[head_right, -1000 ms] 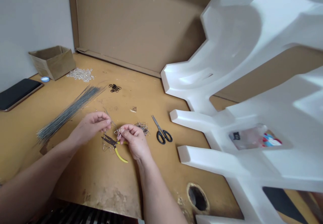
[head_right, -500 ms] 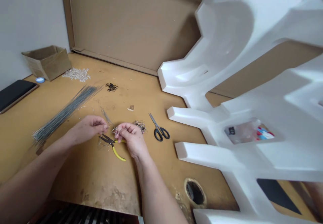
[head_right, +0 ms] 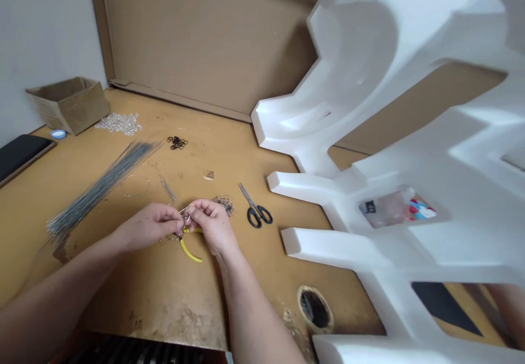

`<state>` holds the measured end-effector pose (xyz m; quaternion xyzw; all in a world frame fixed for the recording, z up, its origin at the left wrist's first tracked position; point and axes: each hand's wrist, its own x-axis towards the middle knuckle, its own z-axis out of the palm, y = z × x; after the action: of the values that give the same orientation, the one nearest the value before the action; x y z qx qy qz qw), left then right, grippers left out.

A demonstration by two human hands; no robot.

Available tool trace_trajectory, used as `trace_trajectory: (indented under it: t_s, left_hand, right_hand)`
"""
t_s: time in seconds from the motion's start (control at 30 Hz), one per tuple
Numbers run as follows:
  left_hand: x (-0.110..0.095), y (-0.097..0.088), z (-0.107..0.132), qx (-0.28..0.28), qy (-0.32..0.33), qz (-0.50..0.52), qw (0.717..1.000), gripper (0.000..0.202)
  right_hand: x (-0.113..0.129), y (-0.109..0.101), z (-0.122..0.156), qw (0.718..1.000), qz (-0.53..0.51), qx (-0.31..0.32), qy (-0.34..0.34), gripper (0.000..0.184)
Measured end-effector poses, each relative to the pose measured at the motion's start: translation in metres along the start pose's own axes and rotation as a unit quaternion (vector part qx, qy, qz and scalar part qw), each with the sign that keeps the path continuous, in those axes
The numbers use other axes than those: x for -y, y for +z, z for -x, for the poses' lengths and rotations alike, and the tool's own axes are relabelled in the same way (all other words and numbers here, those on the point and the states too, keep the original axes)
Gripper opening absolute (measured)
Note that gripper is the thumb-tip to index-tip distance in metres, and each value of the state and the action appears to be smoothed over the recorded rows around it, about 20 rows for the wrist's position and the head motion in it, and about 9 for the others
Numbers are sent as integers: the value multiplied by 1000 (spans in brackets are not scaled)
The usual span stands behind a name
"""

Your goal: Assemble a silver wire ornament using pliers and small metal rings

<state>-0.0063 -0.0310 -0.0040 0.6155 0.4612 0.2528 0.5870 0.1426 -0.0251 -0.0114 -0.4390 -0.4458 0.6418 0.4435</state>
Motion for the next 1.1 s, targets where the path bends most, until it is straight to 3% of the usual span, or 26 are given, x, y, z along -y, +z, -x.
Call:
trace_trajectory:
  t_s: [0.23, 0.63, 0.83, 0.97, 1.1]
  left_hand:
    - [1, 8, -3, -6, -30, 32, 999, 15]
    - [7, 13, -4, -15, -11, -13, 1000, 12]
    - [1, 9, -3, -31, -20, 49, 998, 7]
    - [-2, -3, -1, -70, -9, 37, 997, 8]
    - [-1, -11, -2, -162, 15, 54, 985, 9]
  right_hand:
    - [2, 1, 1, 1000, 21, -11, -2, 20]
    - [4, 1, 2, 997, 65, -29, -8, 20]
    - [3, 0, 2, 998, 66, -21, -9, 19]
    - [3, 0, 2, 998, 64, -24, -11, 18]
    - [3, 0, 2, 997, 66, -25, -7, 18]
